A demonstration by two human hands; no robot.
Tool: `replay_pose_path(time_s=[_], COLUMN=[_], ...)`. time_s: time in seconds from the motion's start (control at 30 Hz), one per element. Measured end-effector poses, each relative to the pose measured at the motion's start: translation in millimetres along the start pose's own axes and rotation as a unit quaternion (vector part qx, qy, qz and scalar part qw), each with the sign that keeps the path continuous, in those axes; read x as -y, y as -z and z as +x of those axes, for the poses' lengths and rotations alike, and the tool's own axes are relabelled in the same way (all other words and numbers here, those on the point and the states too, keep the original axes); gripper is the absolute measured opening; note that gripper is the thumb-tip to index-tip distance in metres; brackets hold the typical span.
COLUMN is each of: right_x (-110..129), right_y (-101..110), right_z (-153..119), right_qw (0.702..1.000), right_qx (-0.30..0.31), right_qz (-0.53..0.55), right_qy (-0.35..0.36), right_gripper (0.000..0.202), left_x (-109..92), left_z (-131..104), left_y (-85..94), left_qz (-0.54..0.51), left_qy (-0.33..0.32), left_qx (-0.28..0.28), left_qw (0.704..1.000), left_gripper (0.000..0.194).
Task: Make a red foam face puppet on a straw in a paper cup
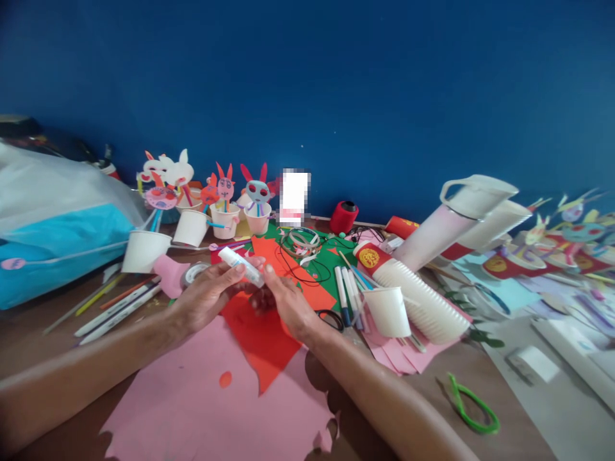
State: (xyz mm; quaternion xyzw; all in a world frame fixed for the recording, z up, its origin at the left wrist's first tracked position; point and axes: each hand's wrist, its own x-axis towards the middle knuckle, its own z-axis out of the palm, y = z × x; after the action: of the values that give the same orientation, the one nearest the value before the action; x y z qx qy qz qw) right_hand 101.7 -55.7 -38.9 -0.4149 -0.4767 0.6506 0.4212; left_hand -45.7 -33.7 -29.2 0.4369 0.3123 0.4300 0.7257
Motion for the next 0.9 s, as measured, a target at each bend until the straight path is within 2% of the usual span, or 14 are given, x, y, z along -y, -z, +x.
replay_pose_path(time_s=[0.07, 0.2, 0.27, 0.4, 0.47, 0.6, 0.67, 0.73, 0.8, 0.87, 0.9], right_x=[-1.4, -1.1, 0.8, 3.0, 1.2, -4.1, -3.9, -1.4, 1.4, 2.3, 1.9], right_y=[0.4, 0.7, 0.4, -0.5, -0.5, 1.0, 1.5, 1.2, 0.3, -0.4, -0.5], right_z=[0.9, 1.4, 0.3, -0.5, 0.6, 1.8, 0.7, -0.7, -1.4, -1.0, -0.7], right_qw=[1.0, 0.993, 0.991, 1.0, 1.0, 0.986, 0.981, 0.987, 0.996, 0.997, 0.995], right_qx=[0.005, -0.057, -0.065, -0.002, -0.003, -0.078, -0.089, -0.057, -0.02, -0.015, -0.027], right_qz=[0.01, -0.051, -0.053, -0.007, -0.008, -0.091, -0.109, -0.097, -0.069, -0.064, -0.078], right_qy=[-0.012, 0.086, 0.101, 0.022, 0.01, 0.116, 0.137, 0.111, 0.061, 0.043, 0.055], right_gripper=[0.053, 0.034, 0.03, 0.045, 0.049, 0.03, 0.026, 0.03, 0.044, 0.05, 0.048], left_x=[-0.3, 0.9, 1.0, -0.4, -0.5, 1.3, 1.6, 1.2, 0.4, 0.0, 0.0], left_z=[-0.5, 1.3, 2.0, 1.4, 1.5, 3.3, 3.5, 2.8, 1.9, 1.3, 1.3], left_y=[-0.6, 2.2, 2.8, 0.8, 0.4, 2.6, 2.9, 1.9, 0.3, -0.4, -0.3], left_qz=[0.003, 0.023, 0.021, 0.014, 0.014, 0.023, 0.023, 0.021, 0.017, 0.016, 0.017], left_qy=[0.002, -0.024, -0.024, -0.01, -0.009, -0.028, -0.028, -0.026, -0.018, -0.013, -0.014], left_qx=[0.007, -0.054, -0.065, -0.02, -0.003, -0.047, -0.058, -0.044, -0.016, -0.001, -0.008], left_qw=[1.0, 0.998, 0.997, 1.0, 1.0, 0.998, 0.998, 0.998, 1.0, 1.0, 1.0], left_gripper=[0.025, 0.019, 0.018, 0.022, 0.023, 0.017, 0.017, 0.018, 0.02, 0.021, 0.021])
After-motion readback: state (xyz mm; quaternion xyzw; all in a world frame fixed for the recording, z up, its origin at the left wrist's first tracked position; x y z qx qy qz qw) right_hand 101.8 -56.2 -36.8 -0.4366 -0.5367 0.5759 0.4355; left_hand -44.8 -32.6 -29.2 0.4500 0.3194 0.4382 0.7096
